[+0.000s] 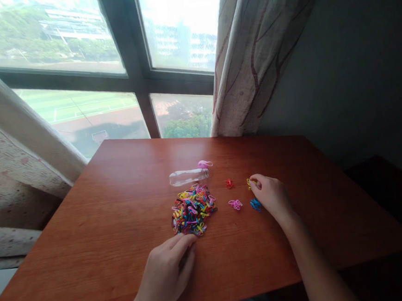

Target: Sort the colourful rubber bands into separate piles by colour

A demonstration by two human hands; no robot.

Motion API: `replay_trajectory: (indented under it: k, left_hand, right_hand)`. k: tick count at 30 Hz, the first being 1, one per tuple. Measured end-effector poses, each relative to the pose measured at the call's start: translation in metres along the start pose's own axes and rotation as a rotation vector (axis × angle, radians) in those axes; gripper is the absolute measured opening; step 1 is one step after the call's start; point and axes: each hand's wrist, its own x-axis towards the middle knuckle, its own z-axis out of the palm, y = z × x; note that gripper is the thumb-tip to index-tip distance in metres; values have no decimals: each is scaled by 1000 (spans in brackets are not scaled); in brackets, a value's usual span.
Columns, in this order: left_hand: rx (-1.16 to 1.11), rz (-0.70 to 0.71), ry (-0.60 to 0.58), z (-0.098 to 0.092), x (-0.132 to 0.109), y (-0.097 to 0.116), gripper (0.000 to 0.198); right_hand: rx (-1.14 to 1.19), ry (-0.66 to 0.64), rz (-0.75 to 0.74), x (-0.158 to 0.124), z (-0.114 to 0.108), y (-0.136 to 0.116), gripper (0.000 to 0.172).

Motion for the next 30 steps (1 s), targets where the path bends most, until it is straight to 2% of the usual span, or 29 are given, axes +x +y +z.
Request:
replay_trajectory:
  k: [4,8,12,17,24,30]
  left_hand:
    - [22,-21,22,0,1,-1,18]
    - [63,-43,27,0,1,0,17]
    - [86,-62,11,1,1,0,17]
    - [84,-79,28,2,2,0,18]
    - [97,-86,7,1,3,0,18]
    - [95,-85,39,2,3,-1,17]
  right_hand:
    - [196,77,-92,-33,2,-22,17]
    - [406,-25,-229,-77,10,-60,16]
    - [480,-131,-272,-105,18,-90,11]
    - [514,-137,-272,-111,24,-105,11]
    - [501,-94,-269,-112,29,-110,12]
    - [479,-87,-265,-110,30,-113,12]
